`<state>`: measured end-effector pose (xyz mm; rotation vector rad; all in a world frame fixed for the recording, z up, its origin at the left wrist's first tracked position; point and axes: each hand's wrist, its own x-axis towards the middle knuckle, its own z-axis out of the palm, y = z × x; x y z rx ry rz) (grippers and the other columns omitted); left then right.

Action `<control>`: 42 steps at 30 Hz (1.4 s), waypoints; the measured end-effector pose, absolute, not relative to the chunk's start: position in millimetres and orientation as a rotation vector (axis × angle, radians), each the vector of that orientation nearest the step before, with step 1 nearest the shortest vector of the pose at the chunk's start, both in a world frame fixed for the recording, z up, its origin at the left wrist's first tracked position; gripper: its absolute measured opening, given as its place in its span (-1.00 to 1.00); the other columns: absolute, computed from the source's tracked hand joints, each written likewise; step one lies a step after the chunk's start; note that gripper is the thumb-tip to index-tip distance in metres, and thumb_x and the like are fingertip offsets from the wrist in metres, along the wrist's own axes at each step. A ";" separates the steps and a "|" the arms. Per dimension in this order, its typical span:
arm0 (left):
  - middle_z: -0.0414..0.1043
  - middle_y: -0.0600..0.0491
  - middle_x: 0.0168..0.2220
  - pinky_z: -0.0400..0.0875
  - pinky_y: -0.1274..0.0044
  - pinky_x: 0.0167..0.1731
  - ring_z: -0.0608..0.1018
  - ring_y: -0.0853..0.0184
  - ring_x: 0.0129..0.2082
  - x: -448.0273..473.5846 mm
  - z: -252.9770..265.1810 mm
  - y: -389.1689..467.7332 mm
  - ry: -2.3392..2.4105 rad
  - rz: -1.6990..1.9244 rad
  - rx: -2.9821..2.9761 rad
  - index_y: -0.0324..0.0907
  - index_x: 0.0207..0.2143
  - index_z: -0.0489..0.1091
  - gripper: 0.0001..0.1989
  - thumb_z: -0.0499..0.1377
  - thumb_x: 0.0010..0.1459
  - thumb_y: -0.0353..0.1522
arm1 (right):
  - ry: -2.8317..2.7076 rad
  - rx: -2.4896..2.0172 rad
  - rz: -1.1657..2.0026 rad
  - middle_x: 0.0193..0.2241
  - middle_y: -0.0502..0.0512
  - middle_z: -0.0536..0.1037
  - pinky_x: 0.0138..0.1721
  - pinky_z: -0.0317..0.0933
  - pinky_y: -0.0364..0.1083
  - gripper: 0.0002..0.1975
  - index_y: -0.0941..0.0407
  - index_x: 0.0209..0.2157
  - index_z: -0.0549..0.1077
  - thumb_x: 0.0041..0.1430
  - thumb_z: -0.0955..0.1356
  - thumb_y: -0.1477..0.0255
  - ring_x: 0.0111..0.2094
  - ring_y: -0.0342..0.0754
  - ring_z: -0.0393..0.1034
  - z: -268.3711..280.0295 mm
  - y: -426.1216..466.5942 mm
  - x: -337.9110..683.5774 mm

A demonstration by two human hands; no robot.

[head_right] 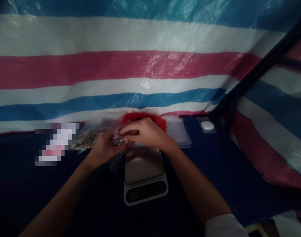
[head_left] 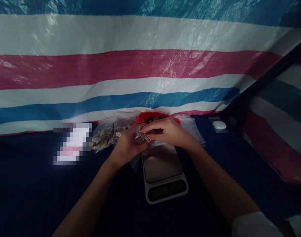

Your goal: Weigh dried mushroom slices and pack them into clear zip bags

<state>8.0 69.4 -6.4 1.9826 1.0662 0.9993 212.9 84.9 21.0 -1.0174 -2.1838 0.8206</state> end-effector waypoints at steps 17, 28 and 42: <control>0.69 -0.02 -0.17 0.62 0.35 -0.17 0.69 0.12 -0.19 -38.8 11.8 82.1 1.373 1.088 1.948 -0.07 -0.02 0.53 -0.54 0.41 0.07 -0.08 | -2.471 -1.341 0.287 0.05 0.06 0.67 -0.04 0.38 -0.02 -0.77 -0.01 -0.03 0.65 0.34 0.38 0.41 0.02 0.07 0.57 -13.8 116.0 214.4; 0.68 -0.03 -0.16 0.63 0.32 -0.14 0.70 0.10 -0.17 -45.5 19.9 81.5 1.385 1.073 1.909 -0.07 0.01 0.52 -0.54 0.39 0.09 -0.12 | -2.777 -1.067 0.132 0.04 0.20 0.65 -0.19 0.37 -0.02 -0.76 0.09 -0.02 0.61 0.31 0.41 0.37 -0.04 0.14 0.55 -12.2 136.6 175.7; 0.68 -0.04 -0.10 0.61 0.31 -0.06 0.69 0.08 -0.09 -43.2 13.7 84.5 1.322 1.076 1.912 -0.08 0.02 0.51 -0.53 0.38 0.11 -0.09 | -2.907 -0.882 -0.009 0.08 0.18 0.62 0.00 0.37 0.01 -0.74 0.13 -0.02 0.60 0.41 0.30 0.53 0.16 0.08 0.44 -21.7 141.1 195.0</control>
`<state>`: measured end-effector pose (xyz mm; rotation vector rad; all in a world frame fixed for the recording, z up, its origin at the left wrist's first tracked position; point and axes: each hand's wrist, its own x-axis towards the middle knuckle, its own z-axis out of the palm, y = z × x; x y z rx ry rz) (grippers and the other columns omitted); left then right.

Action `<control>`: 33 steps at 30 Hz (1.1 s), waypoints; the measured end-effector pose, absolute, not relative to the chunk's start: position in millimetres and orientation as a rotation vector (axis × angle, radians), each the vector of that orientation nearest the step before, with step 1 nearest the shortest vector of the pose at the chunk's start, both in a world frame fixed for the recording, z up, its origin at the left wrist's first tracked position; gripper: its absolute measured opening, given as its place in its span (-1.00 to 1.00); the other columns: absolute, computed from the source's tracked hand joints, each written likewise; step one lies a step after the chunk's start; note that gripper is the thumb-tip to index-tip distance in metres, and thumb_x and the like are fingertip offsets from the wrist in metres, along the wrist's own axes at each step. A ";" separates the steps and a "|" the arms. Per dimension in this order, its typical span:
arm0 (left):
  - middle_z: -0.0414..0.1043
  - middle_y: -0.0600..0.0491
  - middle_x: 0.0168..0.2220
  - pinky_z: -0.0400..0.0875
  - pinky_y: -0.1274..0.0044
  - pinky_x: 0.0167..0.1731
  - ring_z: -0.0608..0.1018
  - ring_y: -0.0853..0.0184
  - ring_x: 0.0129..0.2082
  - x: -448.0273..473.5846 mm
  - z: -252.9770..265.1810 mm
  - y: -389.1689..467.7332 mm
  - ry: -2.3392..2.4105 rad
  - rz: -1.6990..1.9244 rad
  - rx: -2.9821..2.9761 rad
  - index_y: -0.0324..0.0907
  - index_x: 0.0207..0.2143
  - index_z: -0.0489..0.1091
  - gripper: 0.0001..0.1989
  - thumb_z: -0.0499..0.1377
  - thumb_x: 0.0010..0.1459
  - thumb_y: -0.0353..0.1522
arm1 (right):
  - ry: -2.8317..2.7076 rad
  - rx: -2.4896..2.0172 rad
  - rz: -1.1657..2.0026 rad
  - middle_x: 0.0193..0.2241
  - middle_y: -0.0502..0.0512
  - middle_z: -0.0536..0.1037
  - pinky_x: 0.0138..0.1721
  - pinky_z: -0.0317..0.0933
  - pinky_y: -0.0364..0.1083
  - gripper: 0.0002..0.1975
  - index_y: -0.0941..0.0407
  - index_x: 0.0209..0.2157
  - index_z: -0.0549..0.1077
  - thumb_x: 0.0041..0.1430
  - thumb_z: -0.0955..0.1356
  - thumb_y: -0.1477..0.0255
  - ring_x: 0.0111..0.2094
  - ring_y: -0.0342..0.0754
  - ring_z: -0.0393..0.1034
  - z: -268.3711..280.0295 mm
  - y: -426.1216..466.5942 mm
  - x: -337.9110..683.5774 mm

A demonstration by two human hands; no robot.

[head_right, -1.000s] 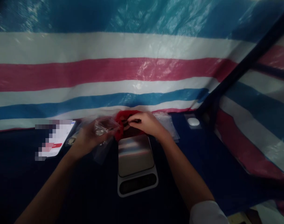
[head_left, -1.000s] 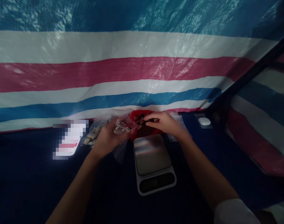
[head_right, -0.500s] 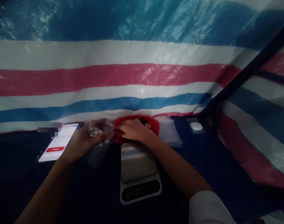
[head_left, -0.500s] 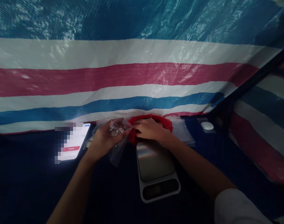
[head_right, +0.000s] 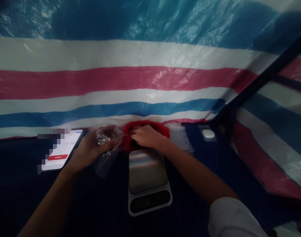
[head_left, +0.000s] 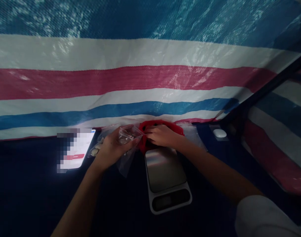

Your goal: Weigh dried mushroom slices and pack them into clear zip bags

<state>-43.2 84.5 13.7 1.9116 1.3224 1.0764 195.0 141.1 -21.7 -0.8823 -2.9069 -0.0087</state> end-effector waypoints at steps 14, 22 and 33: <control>0.67 -0.01 -0.07 0.58 0.28 0.04 0.68 0.08 -0.06 -27.2 8.6 81.9 1.259 1.048 1.857 -0.03 0.02 0.54 -0.54 0.39 0.09 -0.10 | -2.598 -1.233 0.120 0.18 0.14 0.57 0.05 0.37 0.00 -0.71 0.05 0.08 0.60 0.39 0.37 0.35 0.12 0.10 0.50 -40.0 121.4 211.1; 0.68 0.01 -0.10 0.60 0.32 -0.01 0.68 0.10 -0.10 -23.2 6.7 81.0 1.224 1.029 1.860 -0.06 -0.02 0.56 -0.57 0.40 0.10 -0.09 | -2.549 -1.233 0.077 0.07 0.16 0.64 -0.08 0.39 -0.03 -0.74 0.08 0.02 0.62 0.40 0.37 0.33 0.10 0.10 0.51 -44.6 120.3 213.7; 0.66 -0.02 -0.09 0.60 0.31 -0.03 0.67 0.09 -0.09 -17.0 1.4 79.2 1.210 1.007 1.846 -0.07 -0.01 0.53 -0.53 0.38 0.10 -0.05 | -2.477 -1.153 0.194 0.06 0.07 0.66 0.06 0.38 -0.04 -0.76 0.02 0.01 0.64 0.39 0.38 0.39 0.05 0.03 0.57 -50.9 125.0 212.9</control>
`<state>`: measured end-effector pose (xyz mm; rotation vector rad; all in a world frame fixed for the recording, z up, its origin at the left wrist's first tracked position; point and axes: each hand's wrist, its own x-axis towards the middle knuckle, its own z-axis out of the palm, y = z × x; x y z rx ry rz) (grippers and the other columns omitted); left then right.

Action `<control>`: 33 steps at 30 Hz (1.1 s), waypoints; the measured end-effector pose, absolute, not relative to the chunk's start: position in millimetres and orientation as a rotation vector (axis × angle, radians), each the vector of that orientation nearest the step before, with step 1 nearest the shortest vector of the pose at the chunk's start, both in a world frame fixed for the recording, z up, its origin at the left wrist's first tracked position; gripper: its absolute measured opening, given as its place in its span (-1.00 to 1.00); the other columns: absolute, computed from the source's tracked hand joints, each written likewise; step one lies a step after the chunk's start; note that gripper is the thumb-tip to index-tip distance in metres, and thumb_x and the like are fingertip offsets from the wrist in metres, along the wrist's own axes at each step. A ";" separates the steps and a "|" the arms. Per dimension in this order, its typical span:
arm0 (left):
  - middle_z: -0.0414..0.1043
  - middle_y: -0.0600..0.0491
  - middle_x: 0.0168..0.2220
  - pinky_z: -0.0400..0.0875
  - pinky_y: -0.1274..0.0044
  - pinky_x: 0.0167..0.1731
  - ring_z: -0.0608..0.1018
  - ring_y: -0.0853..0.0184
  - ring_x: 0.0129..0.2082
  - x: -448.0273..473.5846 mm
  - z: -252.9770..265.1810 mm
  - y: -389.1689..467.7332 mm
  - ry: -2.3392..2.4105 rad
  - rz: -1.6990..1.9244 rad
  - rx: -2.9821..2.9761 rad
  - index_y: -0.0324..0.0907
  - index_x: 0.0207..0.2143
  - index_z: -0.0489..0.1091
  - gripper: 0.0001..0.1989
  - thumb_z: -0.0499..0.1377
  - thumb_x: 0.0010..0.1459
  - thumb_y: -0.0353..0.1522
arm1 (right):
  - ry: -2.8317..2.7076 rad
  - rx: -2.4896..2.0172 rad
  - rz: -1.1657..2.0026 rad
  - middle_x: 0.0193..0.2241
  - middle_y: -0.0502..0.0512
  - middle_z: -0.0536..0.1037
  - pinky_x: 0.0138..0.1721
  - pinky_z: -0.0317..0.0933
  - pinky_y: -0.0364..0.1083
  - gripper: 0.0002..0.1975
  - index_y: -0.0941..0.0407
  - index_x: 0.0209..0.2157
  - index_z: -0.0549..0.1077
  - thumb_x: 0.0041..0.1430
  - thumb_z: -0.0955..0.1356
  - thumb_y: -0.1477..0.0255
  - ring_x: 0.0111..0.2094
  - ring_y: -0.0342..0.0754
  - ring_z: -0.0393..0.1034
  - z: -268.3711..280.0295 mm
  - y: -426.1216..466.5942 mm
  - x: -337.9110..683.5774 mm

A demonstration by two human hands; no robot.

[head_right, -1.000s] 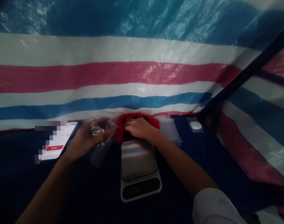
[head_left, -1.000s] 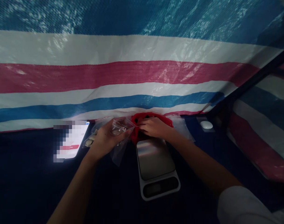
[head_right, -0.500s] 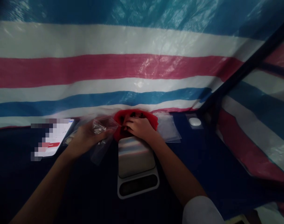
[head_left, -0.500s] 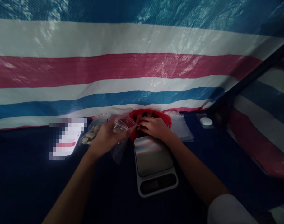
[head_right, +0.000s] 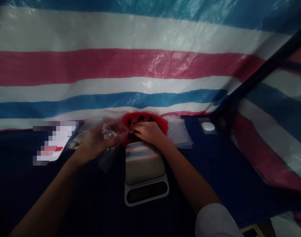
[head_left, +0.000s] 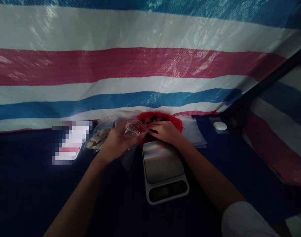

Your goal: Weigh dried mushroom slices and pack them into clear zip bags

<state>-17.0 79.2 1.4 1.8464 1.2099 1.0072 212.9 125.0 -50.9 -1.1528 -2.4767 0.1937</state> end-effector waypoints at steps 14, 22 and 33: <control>0.65 0.00 -0.10 0.59 0.33 -0.02 0.66 0.14 -0.12 -13.0 -7.3 79.2 1.166 1.031 1.962 -0.12 -0.02 0.52 -0.62 0.37 0.17 -0.15 | -2.130 -1.094 0.428 -0.19 0.04 0.74 -0.03 0.43 -0.07 -0.85 0.03 -0.21 0.70 0.17 0.50 0.50 -0.17 -0.03 0.63 -45.1 133.9 225.2; 0.63 -0.05 -0.03 0.52 0.26 0.05 0.65 0.12 -0.05 -8.0 -11.6 79.8 1.133 0.956 2.029 -0.12 0.03 0.52 -0.64 0.33 0.22 -0.19 | -1.884 -1.009 0.620 -0.21 0.07 0.74 -0.08 0.50 -0.04 -0.88 0.05 -0.24 0.70 0.14 0.52 0.43 -0.19 0.00 0.65 -13.0 126.2 235.5; 0.62 -0.07 -0.04 0.56 0.31 0.00 0.65 0.15 -0.09 6.4 -9.3 70.4 1.040 1.012 1.938 -0.14 0.05 0.50 -0.60 0.38 0.18 -0.26 | -2.132 -0.776 0.439 -0.21 -0.04 0.73 0.00 0.48 -0.08 -0.92 -0.04 -0.26 0.70 0.22 0.50 0.41 -0.13 -0.02 0.63 10.4 102.1 214.3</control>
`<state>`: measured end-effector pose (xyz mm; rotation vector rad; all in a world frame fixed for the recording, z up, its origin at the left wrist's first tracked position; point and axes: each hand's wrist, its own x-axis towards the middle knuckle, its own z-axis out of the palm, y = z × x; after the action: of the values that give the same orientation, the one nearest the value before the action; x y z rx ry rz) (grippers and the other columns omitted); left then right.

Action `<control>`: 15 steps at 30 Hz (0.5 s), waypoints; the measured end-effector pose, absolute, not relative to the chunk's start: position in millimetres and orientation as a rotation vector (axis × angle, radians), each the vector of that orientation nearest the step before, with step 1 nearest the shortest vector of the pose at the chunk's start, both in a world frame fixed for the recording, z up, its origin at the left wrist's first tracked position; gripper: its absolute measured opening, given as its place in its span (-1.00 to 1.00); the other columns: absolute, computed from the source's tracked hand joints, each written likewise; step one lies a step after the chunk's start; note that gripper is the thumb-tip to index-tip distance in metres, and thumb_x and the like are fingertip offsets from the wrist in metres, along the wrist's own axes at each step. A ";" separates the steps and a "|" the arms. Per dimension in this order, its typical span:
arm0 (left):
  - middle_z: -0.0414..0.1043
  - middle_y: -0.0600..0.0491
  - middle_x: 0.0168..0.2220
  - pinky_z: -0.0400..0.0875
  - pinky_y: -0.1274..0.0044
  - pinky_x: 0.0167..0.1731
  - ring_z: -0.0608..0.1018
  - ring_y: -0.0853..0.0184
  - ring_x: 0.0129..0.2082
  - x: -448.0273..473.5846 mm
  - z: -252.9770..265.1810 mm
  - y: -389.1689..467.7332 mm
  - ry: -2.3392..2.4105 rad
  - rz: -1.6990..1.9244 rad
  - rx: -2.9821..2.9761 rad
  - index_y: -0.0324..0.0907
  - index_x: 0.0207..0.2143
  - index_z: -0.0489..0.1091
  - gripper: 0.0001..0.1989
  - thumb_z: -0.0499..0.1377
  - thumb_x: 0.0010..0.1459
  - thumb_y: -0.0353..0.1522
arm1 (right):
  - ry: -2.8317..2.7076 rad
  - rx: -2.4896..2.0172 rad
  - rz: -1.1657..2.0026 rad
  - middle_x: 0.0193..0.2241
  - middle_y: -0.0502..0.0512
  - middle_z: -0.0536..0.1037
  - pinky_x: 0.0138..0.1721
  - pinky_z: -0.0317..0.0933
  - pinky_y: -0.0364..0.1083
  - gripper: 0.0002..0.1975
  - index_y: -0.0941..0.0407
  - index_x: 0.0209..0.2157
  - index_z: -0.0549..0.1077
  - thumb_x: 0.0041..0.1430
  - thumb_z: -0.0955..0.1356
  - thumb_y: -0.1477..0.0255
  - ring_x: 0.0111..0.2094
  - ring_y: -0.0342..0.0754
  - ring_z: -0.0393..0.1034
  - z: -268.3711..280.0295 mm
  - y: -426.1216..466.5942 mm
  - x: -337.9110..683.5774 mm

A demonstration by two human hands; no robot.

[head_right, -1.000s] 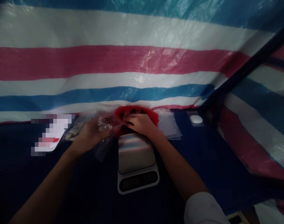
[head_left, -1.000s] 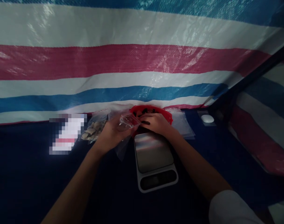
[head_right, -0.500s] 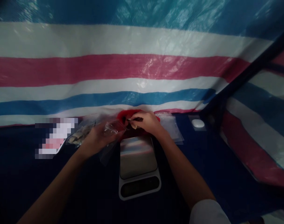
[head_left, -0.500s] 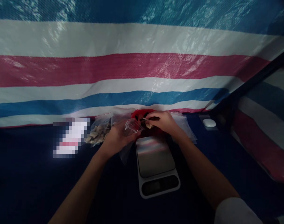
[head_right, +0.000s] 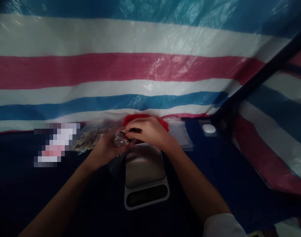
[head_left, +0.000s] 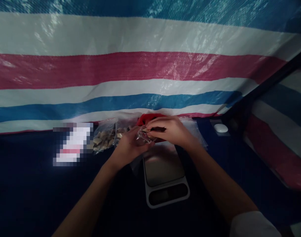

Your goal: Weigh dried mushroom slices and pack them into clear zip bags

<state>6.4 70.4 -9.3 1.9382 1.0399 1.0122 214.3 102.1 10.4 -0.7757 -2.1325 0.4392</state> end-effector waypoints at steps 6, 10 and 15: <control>0.61 -0.03 -0.13 0.59 0.37 -0.08 0.64 0.20 -0.15 6.9 -12.0 73.5 1.040 1.058 1.946 -0.16 -0.08 0.53 -0.69 0.37 0.16 -0.25 | -2.278 -0.820 0.422 -0.09 -0.09 0.70 0.06 0.45 -0.10 -0.85 -0.08 -0.18 0.68 0.30 0.44 0.42 -0.07 -0.03 0.62 9.7 99.1 210.6; 0.61 -0.04 -0.11 0.61 0.35 -0.10 0.64 0.16 -0.15 6.4 -12.3 74.2 1.055 1.030 1.934 -0.15 -0.08 0.54 -0.68 0.38 0.13 -0.24 | -2.361 -0.910 0.492 0.01 -0.07 0.68 0.11 0.42 -0.09 -0.80 -0.07 -0.10 0.67 0.32 0.41 0.44 0.00 -0.01 0.59 14.6 95.0 207.5; 0.61 -0.08 -0.02 0.56 0.24 0.07 0.63 0.05 -0.01 6.0 -13.1 74.9 1.074 1.033 1.939 -0.12 0.08 0.50 -0.49 0.43 0.08 -0.21 | -2.314 -0.935 0.620 -0.01 -0.17 0.68 0.14 0.42 -0.11 -0.77 -0.17 -0.11 0.68 0.27 0.47 0.43 0.06 0.02 0.58 24.1 92.2 211.0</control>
<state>6.0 74.9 -13.1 1.9393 1.0743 1.0325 211.0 92.2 24.1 -0.9350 -2.3136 0.6198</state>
